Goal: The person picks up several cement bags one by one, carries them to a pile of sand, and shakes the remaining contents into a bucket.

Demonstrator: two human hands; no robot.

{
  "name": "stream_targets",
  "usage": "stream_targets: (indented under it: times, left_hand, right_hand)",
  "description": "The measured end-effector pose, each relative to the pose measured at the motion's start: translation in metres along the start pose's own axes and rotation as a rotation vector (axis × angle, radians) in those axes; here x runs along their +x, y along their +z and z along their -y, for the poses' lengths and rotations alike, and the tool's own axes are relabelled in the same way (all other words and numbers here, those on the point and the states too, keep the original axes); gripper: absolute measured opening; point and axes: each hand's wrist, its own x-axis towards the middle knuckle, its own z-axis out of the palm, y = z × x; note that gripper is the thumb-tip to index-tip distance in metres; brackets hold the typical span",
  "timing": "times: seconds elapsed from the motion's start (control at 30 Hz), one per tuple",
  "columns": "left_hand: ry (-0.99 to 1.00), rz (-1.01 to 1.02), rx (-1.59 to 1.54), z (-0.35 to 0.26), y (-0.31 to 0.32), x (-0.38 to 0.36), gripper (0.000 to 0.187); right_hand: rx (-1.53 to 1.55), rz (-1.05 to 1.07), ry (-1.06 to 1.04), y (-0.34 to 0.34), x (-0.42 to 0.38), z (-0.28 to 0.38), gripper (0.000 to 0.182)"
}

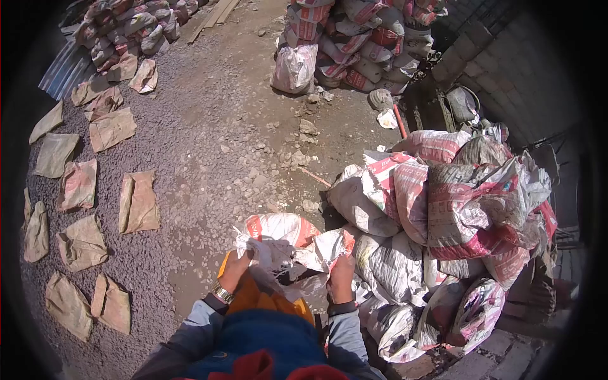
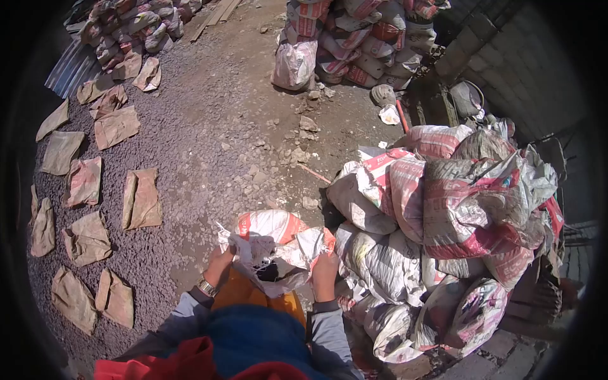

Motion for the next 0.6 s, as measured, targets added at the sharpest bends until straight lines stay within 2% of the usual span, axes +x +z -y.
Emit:
stream_targets:
  times: [0.03, 0.07, 0.1, 0.17, 0.23, 0.3, 0.33, 0.37, 0.4, 0.43, 0.47, 0.5, 0.57, 0.6]
  left_hand:
    - [-0.016, 0.039, 0.095, -0.007, 0.009, 0.007, 0.028]
    - [-0.035, 0.071, 0.186, -0.008, 0.017, 0.011, 0.033]
    - [-0.043, 0.088, 0.163, -0.027, 0.019, 0.068, 0.033]
    - [0.477, 0.18, 0.389, -0.005, 0.019, 0.132, 0.033]
    - [0.485, -0.067, 0.602, -0.078, 0.052, 0.146, 0.041]
    - [0.078, 0.399, 0.465, -0.121, 0.042, 0.2, 0.047]
    - [0.031, 0.587, 0.489, -0.126, 0.043, 0.204, 0.045]
    - [0.06, 0.759, 0.524, -0.142, 0.05, 0.234, 0.043]
    - [0.239, 0.666, 0.565, -0.126, 0.06, 0.252, 0.055]
    - [0.5, 0.685, 0.608, -0.157, 0.063, 0.263, 0.048]
    - [0.388, 0.725, 0.612, -0.185, 0.067, 0.274, 0.048]
    - [0.275, 0.764, 0.623, -0.212, 0.068, 0.288, 0.047]
    - [0.268, 0.764, 0.637, -0.23, 0.076, 0.327, 0.051]
    - [0.284, 0.743, 0.639, -0.239, 0.081, 0.345, 0.054]
  right_hand:
    - [0.083, -0.081, -0.031, -0.004, 0.0, 0.003, 0.017]
    - [-0.192, -0.236, -0.036, -0.013, -0.005, 0.012, 0.018]
    - [-0.078, -0.235, -0.112, 0.016, 0.033, 0.057, 0.021]
    - [0.173, -0.28, -0.171, 0.056, 0.042, 0.107, 0.026]
    - [0.096, -0.475, -0.252, 0.051, 0.072, 0.109, 0.025]
    - [0.079, -0.57, -0.183, 0.069, 0.088, 0.126, 0.033]
    - [-0.014, -0.618, -0.113, 0.053, 0.075, 0.121, 0.034]
    - [-0.065, -0.641, -0.105, 0.05, 0.096, 0.121, 0.035]
    - [0.1, -0.64, -0.142, 0.077, 0.113, 0.139, 0.035]
    - [0.251, -0.652, -0.163, 0.098, 0.116, 0.156, 0.035]
    - [0.239, -0.724, -0.203, 0.094, 0.131, 0.154, 0.036]
    - [0.218, -0.708, -0.145, 0.094, 0.144, 0.159, 0.031]
    - [0.056, -0.763, -0.122, 0.104, 0.171, 0.165, 0.026]
    - [0.05, -0.731, -0.209, 0.121, 0.188, 0.174, 0.022]
